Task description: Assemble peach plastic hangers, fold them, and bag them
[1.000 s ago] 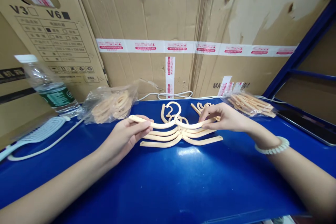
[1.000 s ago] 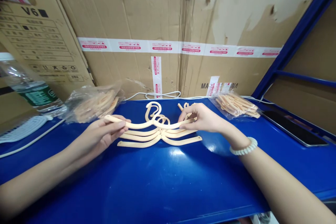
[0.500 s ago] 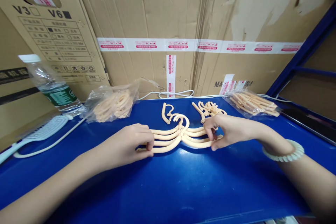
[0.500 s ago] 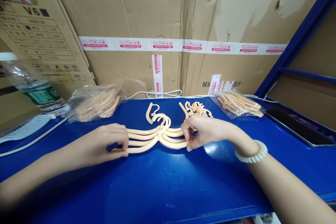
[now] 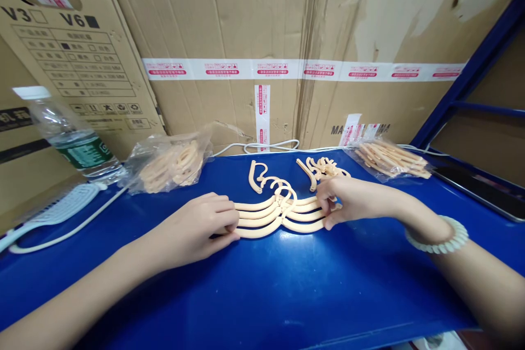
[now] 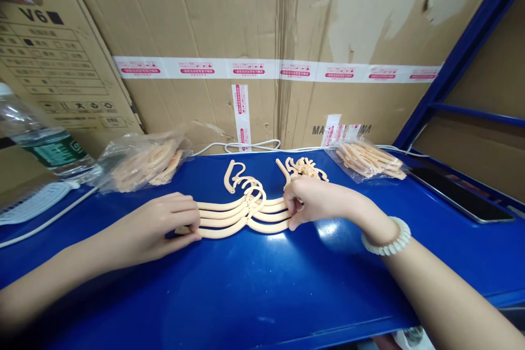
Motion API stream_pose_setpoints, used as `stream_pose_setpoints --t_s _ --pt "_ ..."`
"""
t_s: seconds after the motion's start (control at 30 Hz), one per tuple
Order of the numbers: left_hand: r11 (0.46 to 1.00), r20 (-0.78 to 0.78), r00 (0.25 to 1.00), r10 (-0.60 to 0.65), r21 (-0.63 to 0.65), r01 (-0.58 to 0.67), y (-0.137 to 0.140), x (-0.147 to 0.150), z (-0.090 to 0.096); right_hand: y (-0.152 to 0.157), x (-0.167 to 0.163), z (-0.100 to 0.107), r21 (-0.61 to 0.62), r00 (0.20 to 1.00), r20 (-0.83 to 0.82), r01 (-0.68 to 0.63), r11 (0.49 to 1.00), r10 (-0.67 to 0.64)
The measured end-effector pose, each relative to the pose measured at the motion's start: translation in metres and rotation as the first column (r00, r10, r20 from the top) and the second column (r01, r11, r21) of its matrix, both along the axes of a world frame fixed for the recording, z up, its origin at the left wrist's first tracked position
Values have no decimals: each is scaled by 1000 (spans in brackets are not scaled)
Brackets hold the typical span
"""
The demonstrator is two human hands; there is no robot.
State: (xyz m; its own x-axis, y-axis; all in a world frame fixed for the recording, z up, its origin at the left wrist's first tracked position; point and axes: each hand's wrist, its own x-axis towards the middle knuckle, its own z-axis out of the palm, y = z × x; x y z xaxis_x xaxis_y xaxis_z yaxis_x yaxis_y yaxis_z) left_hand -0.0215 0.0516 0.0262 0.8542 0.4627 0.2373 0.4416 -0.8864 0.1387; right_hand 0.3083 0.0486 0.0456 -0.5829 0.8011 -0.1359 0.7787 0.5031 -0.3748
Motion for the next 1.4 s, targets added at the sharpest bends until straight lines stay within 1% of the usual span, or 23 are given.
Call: stream_pose_setpoints --t_s 0.17,0.27,0.43,0.5,0.63,0.73,0.87,0.97,1.1,1.23,1.4 --pt "999 -33 999 31 36 -29 1 0 -1 2 3 1 6 999 22 44 999 -44" --pt "998 -58 997 49 40 -47 -1 1 0 3 7 3 10 999 -32 25 1000 -25" --pt "999 -59 997 46 -16 -47 -5 4 2 2 10 6 54 990 -143 12 998 -4" --pt "999 -49 997 52 -12 -53 -6 5 1 2 10 6 61 994 -108 25 998 -18" --pt "998 -22 998 57 24 -56 -3 4 -5 0 5 1 50 997 34 71 996 -72" --pt "997 -11 998 69 48 -68 -2 2 -10 -1 1 -2 26 997 63 40 999 -42" --pt "998 -16 998 60 26 -59 -2 2 -13 -2 0 0 3 996 87 25 1000 -25" --pt "999 -22 999 41 -1 -41 -2 4 -13 -3 -1 3 6 992 114 49 999 -50" --pt "999 -33 999 36 2 -36 -3 6 -12 -5 -4 7 25 975 190 109 994 -112" --pt "999 -34 998 44 -3 -44 -3 6 -11 -6 -5 8 9 979 184 87 996 -87" --pt "997 -7 997 78 -9 -78 -4 5 -13 -5 -6 7 -4 980 171 107 994 -105"
